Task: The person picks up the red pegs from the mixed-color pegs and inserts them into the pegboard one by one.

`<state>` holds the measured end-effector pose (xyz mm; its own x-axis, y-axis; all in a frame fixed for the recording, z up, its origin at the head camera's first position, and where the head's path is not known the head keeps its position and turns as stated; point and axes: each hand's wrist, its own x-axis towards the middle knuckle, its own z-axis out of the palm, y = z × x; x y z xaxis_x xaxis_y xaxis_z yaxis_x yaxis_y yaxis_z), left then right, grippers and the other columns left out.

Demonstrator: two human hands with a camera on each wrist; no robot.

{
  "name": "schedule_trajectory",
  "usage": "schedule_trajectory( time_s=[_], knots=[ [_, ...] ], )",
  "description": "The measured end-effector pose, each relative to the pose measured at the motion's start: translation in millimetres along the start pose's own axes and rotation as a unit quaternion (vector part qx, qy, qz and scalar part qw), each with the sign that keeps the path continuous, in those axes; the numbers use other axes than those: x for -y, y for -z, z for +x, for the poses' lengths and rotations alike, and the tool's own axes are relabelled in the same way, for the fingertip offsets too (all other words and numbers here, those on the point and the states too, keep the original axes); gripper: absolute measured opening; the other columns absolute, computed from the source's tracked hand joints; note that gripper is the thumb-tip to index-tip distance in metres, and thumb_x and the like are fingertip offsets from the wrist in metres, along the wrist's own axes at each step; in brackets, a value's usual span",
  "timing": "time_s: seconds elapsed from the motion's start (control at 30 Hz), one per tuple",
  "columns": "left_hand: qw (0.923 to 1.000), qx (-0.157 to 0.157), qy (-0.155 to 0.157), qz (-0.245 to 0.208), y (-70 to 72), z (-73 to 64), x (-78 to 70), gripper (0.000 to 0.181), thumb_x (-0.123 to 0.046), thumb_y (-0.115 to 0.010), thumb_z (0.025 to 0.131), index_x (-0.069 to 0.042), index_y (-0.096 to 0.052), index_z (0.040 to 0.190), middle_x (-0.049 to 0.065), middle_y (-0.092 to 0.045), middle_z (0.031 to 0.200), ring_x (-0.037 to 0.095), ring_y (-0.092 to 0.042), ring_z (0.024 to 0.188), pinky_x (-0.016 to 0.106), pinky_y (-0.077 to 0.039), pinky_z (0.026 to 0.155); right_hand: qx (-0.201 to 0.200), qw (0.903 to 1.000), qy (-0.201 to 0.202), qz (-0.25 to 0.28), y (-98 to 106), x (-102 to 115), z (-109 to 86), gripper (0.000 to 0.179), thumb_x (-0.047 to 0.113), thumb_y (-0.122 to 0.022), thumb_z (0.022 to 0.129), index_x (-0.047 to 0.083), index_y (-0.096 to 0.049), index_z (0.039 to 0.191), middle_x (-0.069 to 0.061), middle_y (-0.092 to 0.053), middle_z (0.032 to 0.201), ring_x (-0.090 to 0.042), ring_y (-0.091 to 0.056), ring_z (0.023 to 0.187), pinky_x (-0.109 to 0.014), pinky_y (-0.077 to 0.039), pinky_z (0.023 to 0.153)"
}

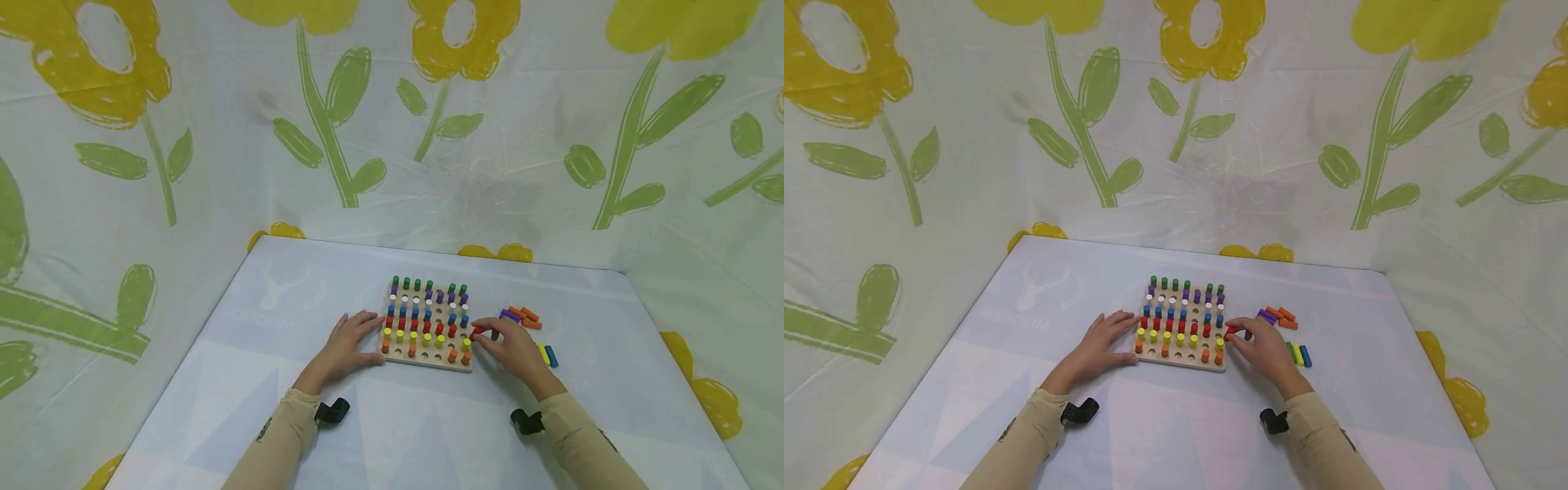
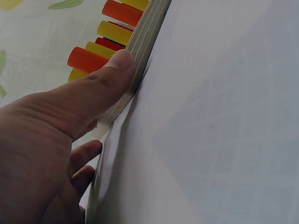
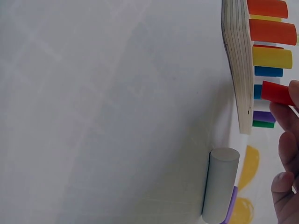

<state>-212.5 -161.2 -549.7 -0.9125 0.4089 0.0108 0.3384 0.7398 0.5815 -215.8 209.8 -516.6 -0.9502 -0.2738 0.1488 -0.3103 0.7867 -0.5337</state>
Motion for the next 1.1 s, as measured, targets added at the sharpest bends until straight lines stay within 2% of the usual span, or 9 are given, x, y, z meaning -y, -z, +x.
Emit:
schedule_trajectory(
  time_s=[0.6, 1.1],
  knots=[
    [1.0, 0.002, -0.002, 0.003, 0.2, 0.4, 0.0, 0.087, -0.051, -0.08, 0.084, -0.018, -0.044, 0.156, 0.005, -0.042, 0.156, 0.027, -0.029, 0.151, 0.053, -0.002, 0.126, 0.021, 0.9997, -0.015, -0.004, -4.2, 6.2, 6.7, 0.032, 0.023, -0.076, 0.094, 0.011, -0.072, 0.124, 0.003, -0.068, 0.096, -0.017, -0.052, 0.082, -0.028, -0.046, 0.065],
    [1.0, -0.002, -0.004, 0.003, -0.5, 0.3, 0.1, 0.086, -0.05, -0.08, 0.084, -0.018, -0.045, 0.155, 0.006, -0.043, 0.155, 0.027, -0.03, 0.15, 0.054, -0.003, 0.126, 0.019, 0.9996, -0.018, -0.012, -9.5, 6.4, 10.8, 0.03, 0.022, -0.076, 0.093, 0.011, -0.073, 0.121, 0.003, -0.067, 0.095, -0.016, -0.052, 0.081, -0.027, -0.045, 0.065]
  ],
)
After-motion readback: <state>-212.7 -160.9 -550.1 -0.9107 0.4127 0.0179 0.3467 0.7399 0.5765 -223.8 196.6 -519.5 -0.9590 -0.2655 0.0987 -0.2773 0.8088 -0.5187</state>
